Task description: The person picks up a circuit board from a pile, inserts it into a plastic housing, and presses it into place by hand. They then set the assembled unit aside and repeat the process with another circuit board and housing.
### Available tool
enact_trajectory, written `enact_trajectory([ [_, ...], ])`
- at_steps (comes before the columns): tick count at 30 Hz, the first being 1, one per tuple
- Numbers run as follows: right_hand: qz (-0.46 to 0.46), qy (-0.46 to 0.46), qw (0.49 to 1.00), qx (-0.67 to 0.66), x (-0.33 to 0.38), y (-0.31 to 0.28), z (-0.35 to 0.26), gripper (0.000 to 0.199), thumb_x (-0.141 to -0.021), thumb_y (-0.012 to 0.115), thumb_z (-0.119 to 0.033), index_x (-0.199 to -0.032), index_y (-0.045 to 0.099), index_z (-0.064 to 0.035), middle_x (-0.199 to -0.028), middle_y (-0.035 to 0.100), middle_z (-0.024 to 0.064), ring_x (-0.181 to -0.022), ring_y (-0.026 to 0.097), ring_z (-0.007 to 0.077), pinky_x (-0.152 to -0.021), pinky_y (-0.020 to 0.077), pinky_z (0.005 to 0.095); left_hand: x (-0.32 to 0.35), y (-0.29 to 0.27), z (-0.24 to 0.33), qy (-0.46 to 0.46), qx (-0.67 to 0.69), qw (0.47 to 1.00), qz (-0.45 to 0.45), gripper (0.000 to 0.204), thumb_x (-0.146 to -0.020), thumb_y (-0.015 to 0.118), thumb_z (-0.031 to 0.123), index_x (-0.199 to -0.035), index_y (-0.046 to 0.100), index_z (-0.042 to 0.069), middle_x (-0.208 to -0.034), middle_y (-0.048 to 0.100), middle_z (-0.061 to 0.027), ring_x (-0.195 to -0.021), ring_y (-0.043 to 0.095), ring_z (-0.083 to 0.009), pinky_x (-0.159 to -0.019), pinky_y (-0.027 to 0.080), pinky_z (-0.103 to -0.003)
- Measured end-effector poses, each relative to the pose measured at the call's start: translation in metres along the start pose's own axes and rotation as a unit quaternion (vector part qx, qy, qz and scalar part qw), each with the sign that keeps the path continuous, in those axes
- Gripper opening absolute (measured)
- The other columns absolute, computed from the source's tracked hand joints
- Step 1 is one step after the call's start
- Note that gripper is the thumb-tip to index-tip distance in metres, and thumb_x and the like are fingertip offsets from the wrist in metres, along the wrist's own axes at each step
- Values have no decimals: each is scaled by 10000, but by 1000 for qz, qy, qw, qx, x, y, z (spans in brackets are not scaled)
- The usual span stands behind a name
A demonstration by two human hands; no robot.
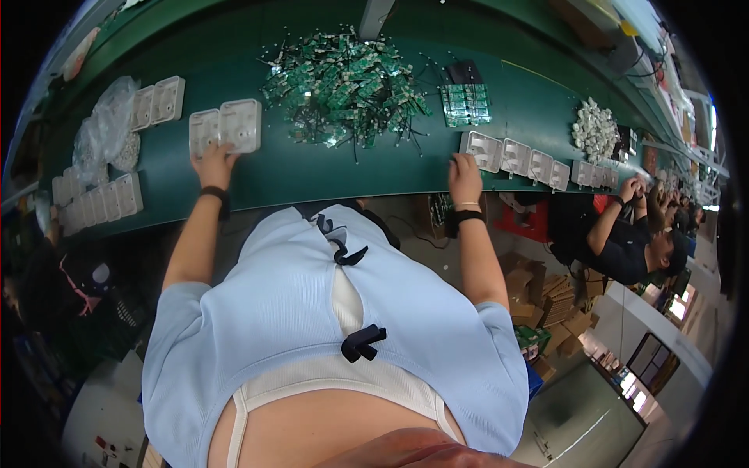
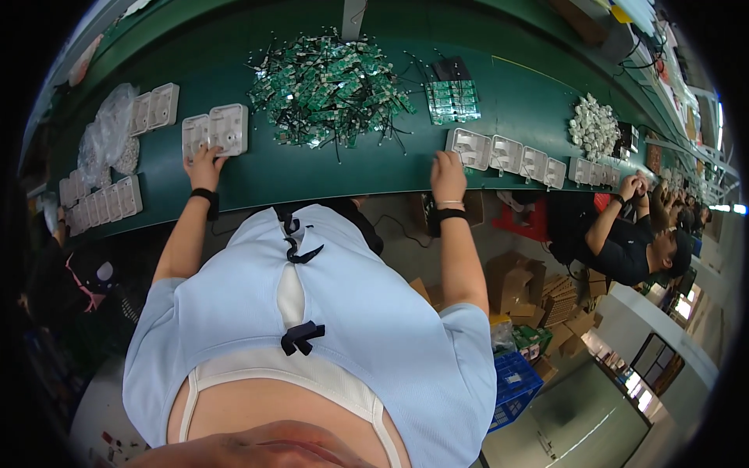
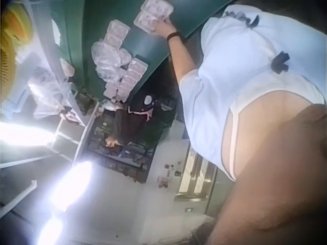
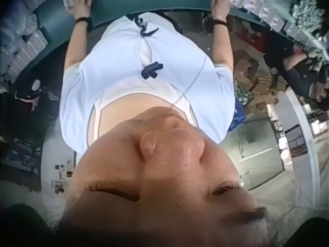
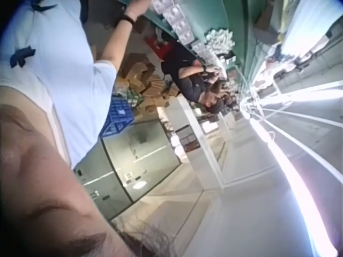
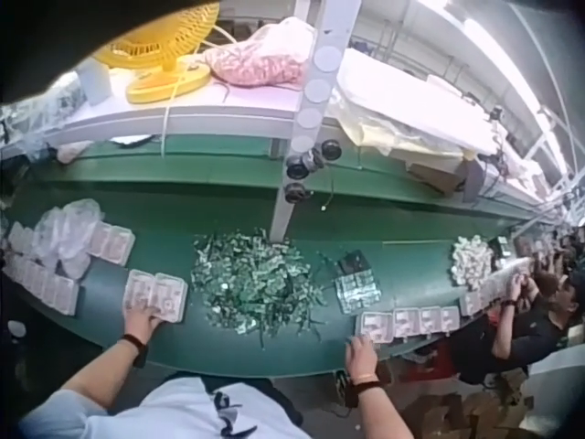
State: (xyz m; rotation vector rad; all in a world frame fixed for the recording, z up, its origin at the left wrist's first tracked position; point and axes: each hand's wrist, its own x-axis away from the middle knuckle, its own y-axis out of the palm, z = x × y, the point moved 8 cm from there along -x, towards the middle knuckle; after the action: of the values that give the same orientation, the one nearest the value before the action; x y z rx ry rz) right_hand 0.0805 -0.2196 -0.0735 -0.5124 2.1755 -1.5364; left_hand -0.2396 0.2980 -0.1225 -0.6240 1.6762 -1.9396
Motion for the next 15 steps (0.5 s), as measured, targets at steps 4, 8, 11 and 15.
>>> enact_trajectory([
  [4,-19,14,995,-94,-36,38,-55,281,-855,694,-158,-1125,665,-86,-1075,665,139,-934,649,393,-783,543,461,57,3,11,36,1,999,-11,270,-815,755,292,-1068,706,213,-1272,625,-85,-1231,552,-253,-1085,231,-617],
  [8,-135,101,985,-46,-53,110,-24,280,-849,734,-187,-1096,679,-67,-863,685,108,-792,679,315,-685,554,407,82,6,25,68,7,997,-35,282,-794,767,258,-1062,693,217,-1279,621,-76,-1219,561,-235,-1081,241,-607],
  [11,-206,229,891,-333,-48,124,-30,209,-875,721,-171,-1049,681,-63,-756,660,62,-719,667,229,-623,536,341,97,10,23,63,11,997,-50,297,-785,768,242,-1068,688,198,-1284,610,-83,-1222,553,-247,-1086,238,-620],
  [15,-253,306,502,-768,-47,99,-69,100,-963,649,-148,-991,656,-52,-810,656,20,-749,635,100,-576,482,223,104,8,29,50,2,997,-66,376,-762,778,289,-1100,672,161,-1349,547,-108,-1286,486,-289,-1103,214,-641],
])
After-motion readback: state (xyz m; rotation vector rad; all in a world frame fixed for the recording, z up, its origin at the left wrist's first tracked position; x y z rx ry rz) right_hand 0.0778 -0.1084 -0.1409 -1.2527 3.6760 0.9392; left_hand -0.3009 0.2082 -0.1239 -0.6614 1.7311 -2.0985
